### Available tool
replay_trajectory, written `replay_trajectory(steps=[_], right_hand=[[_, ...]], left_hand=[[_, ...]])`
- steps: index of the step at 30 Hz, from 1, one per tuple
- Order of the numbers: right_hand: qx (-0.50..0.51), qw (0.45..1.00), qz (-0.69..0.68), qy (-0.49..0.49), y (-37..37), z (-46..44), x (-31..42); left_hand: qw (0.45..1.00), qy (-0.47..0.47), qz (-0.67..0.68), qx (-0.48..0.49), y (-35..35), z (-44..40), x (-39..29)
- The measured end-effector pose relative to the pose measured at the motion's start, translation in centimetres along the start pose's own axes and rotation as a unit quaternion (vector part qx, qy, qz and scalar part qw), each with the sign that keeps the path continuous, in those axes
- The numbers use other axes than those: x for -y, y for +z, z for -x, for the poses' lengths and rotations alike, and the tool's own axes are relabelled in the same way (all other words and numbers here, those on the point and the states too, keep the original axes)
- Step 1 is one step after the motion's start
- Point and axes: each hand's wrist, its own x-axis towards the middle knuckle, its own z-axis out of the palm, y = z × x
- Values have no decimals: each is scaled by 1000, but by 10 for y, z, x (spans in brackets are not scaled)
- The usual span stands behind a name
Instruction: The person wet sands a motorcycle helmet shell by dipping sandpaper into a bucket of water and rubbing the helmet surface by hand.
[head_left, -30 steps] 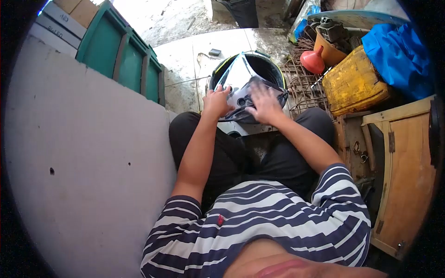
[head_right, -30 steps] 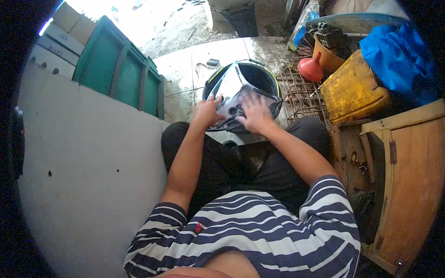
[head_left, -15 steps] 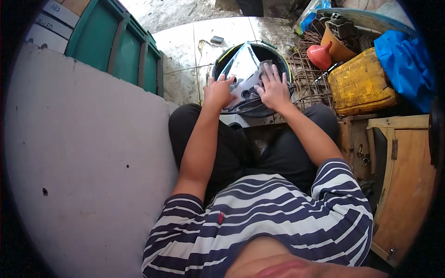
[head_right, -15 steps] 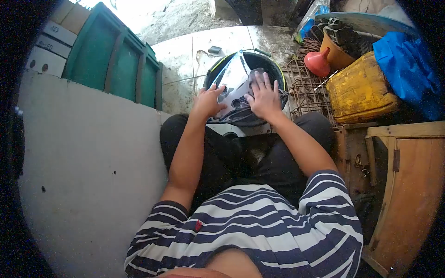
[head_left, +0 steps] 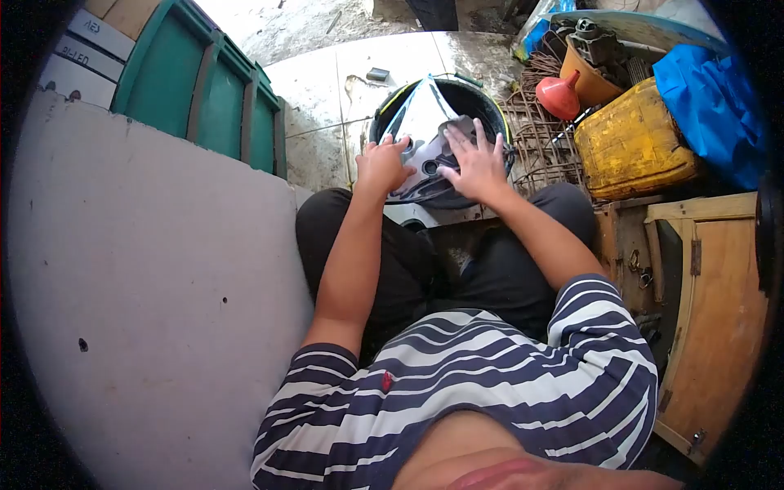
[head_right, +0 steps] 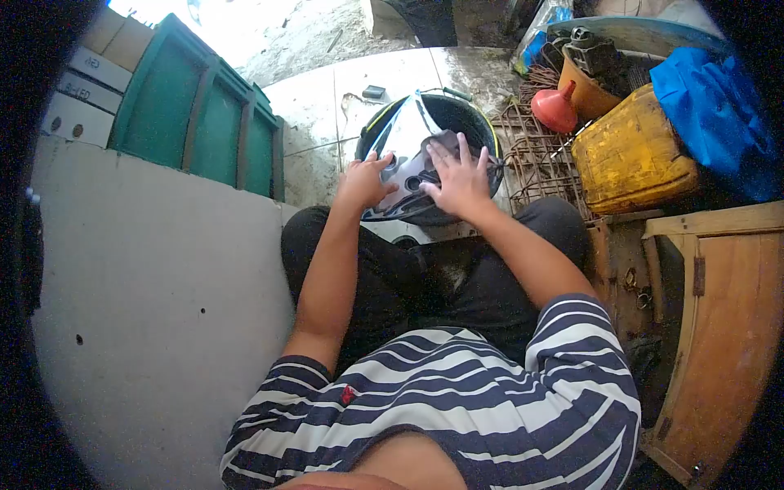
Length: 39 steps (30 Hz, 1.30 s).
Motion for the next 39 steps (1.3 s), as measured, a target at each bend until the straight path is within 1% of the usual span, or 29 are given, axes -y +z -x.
replay_trajectory(steps=[1,2,3,5,6,9,10,13,14,17,18,21,22,25,26,29,30,31,33,34,35,37,38,39], right_hand=[[0,1000,-6,5,-2,-2,-4],[6,1000,18,-2,-1,0,4],[69,994,74,-43,-3,2,15],[28,996,-8,-86,14,11,19],[43,997,13,-70,-1,8,18],[-49,999,-12,9,8,-7,-8],[-29,1000,-1,2,10,-7,-3],[41,994,-4,-100,13,8,22],[46,994,5,-95,10,8,21],[-29,999,15,35,8,-11,-4],[-38,998,16,39,-1,-10,-8],[59,997,37,-41,-3,3,18],[31,997,-1,-65,6,10,21],[-17,999,4,27,6,-9,0],[-56,998,11,29,6,-11,-10],[20,998,28,-52,7,-2,10],[5,997,-18,-74,10,4,16],[21,997,-11,-74,8,2,12],[-63,998,-17,2,16,-13,-7],[-29,999,-25,38,-7,-14,-11],[-26,999,-18,29,-9,-13,-11],[-3,999,-25,-46,6,-12,-5],[-93,987,-82,-103,26,-8,-1],[-68,985,-90,-133,22,-6,2]], left_hand=[[1000,-4,7,13,-4,1,-2],[1000,-8,15,26,-7,2,-4],[1000,-11,11,23,-6,1,-5],[1000,-13,0,18,-3,-2,-3],[1000,-9,1,16,-4,-2,-3],[1000,-7,3,20,-2,2,0],[1000,-10,4,21,-3,3,-2],[1000,-8,2,8,0,-3,-1],[1000,-8,2,3,3,-5,0],[1000,5,12,0,3,-4,2],[1000,4,14,2,5,-2,3],[1000,9,16,-5,2,-5,2],[1000,9,16,-10,3,-4,2],[1000,7,7,-18,9,-7,4],[1000,5,4,-21,10,-7,4],[1000,9,15,11,-2,-4,1],[1000,7,5,5,-4,-4,-1],[1000,4,-5,0,-3,-3,-2],[1000,1,-14,5,-3,-3,-1],[1000,1,-11,12,-4,-3,-1],[1000,2,-6,18,-4,-2,-2],[1000,1,-5,22,-2,-2,-3],[1000,1,-7,22,-3,-4,-2],[1000,0,-8,14,-4,-4,-3]])
